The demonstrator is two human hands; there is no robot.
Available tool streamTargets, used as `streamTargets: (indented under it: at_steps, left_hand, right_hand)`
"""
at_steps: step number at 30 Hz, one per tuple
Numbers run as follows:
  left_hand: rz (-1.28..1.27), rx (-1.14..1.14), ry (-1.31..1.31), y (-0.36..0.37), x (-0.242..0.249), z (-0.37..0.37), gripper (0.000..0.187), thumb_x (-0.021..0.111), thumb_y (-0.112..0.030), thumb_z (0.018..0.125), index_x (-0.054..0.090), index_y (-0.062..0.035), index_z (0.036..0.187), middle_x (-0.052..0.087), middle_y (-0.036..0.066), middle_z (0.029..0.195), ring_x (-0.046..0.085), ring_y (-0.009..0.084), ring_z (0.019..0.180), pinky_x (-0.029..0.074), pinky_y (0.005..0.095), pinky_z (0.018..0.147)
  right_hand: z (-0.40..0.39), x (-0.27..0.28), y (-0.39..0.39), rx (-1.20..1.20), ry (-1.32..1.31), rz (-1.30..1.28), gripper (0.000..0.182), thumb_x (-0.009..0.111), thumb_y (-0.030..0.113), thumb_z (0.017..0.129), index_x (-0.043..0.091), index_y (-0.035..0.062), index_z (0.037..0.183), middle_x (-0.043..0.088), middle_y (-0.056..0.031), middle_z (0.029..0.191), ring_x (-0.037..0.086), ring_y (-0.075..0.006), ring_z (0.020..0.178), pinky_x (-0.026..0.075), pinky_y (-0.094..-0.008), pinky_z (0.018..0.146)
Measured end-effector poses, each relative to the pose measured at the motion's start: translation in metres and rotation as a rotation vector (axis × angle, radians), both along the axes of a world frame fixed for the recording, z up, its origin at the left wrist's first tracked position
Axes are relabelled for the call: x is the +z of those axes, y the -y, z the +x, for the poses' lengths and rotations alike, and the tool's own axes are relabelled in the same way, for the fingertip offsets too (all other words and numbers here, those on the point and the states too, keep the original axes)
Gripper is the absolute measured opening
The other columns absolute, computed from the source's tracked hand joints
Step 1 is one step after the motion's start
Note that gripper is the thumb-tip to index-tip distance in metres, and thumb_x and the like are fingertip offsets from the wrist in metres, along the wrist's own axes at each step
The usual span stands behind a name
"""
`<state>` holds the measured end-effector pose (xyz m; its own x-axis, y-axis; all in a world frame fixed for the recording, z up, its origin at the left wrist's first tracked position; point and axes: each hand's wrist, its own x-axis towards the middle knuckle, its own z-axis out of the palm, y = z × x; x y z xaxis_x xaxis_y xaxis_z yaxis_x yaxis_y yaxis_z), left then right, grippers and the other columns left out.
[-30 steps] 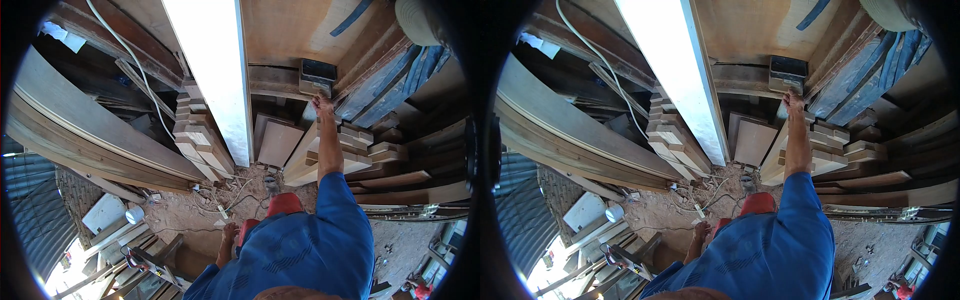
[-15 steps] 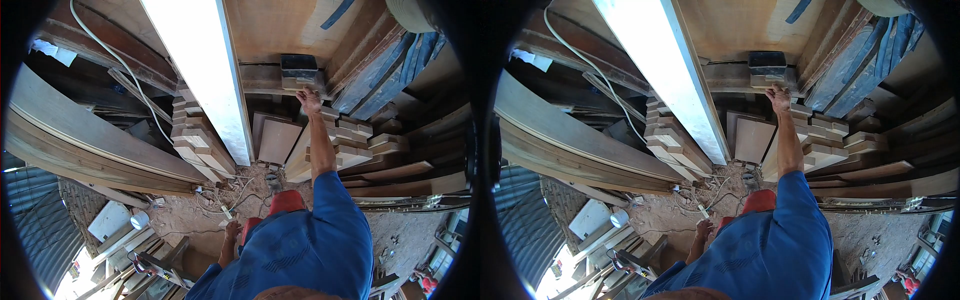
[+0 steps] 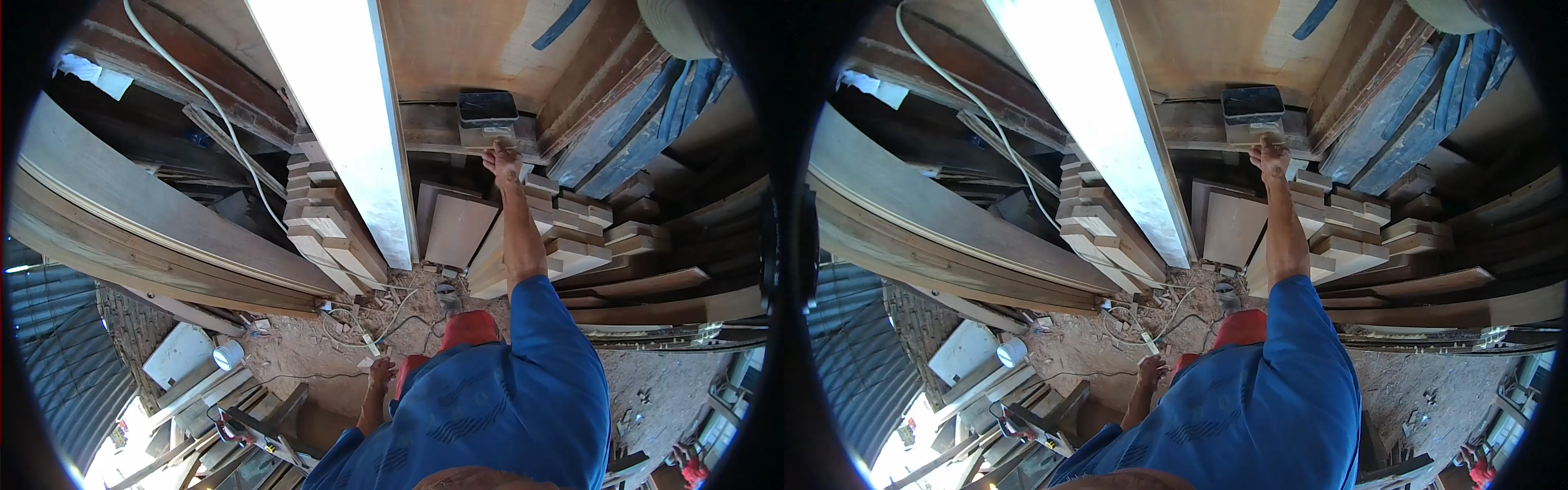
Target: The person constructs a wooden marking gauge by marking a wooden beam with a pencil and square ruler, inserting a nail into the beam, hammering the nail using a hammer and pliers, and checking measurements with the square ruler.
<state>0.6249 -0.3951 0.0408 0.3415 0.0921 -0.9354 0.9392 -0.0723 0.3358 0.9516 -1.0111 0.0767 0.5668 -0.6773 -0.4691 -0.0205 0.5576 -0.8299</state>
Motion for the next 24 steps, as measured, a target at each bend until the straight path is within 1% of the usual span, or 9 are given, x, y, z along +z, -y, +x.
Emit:
streamTargets:
  at_steps: [2,5,7,9,11,14,17,20,24]
  left_hand:
    - [-0.016,0.001,0.011,0.000,-0.003,0.001,0.025,0.058,-0.024,0.099,0.056,-0.0074,0.118,0.065,0.009,0.094,0.065,0.0201,0.066,0.049,0.0305,0.050]
    - [-0.037,0.013,0.036,0.001,-0.007,0.002,0.026,0.058,-0.025,0.099,0.055,-0.0080,0.119,0.065,0.009,0.094,0.065,0.0202,0.066,0.049,0.0306,0.050]
    - [-0.036,0.046,0.052,0.000,-0.012,0.000,0.027,0.059,-0.026,0.099,0.055,-0.0080,0.119,0.065,0.009,0.095,0.065,0.0202,0.065,0.049,0.0305,0.051]
    - [-0.028,0.025,0.058,-0.001,-0.011,-0.001,0.029,0.059,-0.026,0.099,0.055,-0.0078,0.120,0.065,0.010,0.094,0.064,0.0200,0.065,0.049,0.0305,0.051]
    - [-0.020,0.017,0.052,-0.005,-0.010,-0.005,0.030,0.059,-0.026,0.099,0.054,-0.0073,0.122,0.065,0.010,0.094,0.064,0.0197,0.064,0.049,0.0303,0.051]
    - [-0.014,0.026,0.022,-0.006,-0.006,-0.011,0.033,0.059,-0.026,0.099,0.054,-0.0061,0.124,0.065,0.011,0.095,0.064,0.0193,0.064,0.049,0.0302,0.051]
    - [0.011,0.020,-0.004,-0.007,-0.004,-0.014,0.036,0.058,-0.027,0.098,0.054,-0.0034,0.125,0.066,0.012,0.096,0.064,0.0193,0.066,0.049,0.0303,0.051]
    - [0.029,0.015,0.027,-0.006,-0.009,-0.021,0.040,0.057,-0.029,0.099,0.056,0.0006,0.125,0.067,0.015,0.098,0.066,0.0202,0.068,0.051,0.0308,0.053]
    - [0.024,0.010,0.074,-0.005,-0.007,-0.024,0.041,0.056,-0.029,0.099,0.057,0.0014,0.127,0.068,0.015,0.100,0.067,0.0212,0.070,0.052,0.0319,0.056]
  right_hand:
    - [-0.004,-0.002,0.005,0.121,-0.048,-0.054,0.029,0.067,0.033,0.098,0.058,0.0048,0.100,0.070,-0.0122,0.086,0.067,-0.0181,0.063,0.059,-0.0316,0.059]
    - [-0.015,0.038,-0.002,0.151,-0.318,-0.176,0.027,0.066,0.036,0.097,0.062,0.0096,0.097,0.071,-0.0107,0.087,0.068,-0.0193,0.068,0.056,-0.0374,0.056]
    - [-0.022,-0.027,0.034,-0.006,0.153,0.006,0.023,0.065,0.034,0.096,0.066,0.0110,0.100,0.071,-0.0121,0.081,0.068,-0.0248,0.064,0.054,-0.0410,0.054]
    - [-0.020,-0.026,0.042,-0.048,0.110,-0.424,0.021,0.065,0.031,0.094,0.068,0.0117,0.102,0.072,-0.0142,0.081,0.069,-0.0304,0.068,0.054,-0.0444,0.059]
    - [-0.021,0.078,0.027,0.032,-0.495,-1.452,0.019,0.064,0.027,0.092,0.069,0.0115,0.102,0.074,-0.0170,0.088,0.072,-0.0362,0.078,0.056,-0.0476,0.069]
    - [0.004,0.163,0.024,0.320,-0.618,-1.329,0.026,0.065,0.034,0.090,0.070,0.0132,0.106,0.071,-0.0163,0.109,0.068,-0.0366,0.103,0.055,-0.0452,0.087]
    - [0.052,0.168,0.035,0.581,-0.866,-1.412,0.027,0.062,0.030,0.091,0.072,0.0158,0.112,0.069,-0.0141,0.122,0.065,-0.0348,0.116,0.052,-0.0472,0.094]
    - [0.087,0.157,0.035,0.660,-1.098,-1.330,0.032,0.060,0.028,0.090,0.072,0.0198,0.118,0.067,-0.0104,0.129,0.061,-0.0307,0.125,0.050,-0.0466,0.098]
    - [0.113,0.118,0.046,0.698,-1.150,-1.326,0.036,0.060,0.022,0.087,0.070,0.0200,0.122,0.066,-0.0080,0.131,0.060,-0.0275,0.127,0.047,-0.0448,0.099]
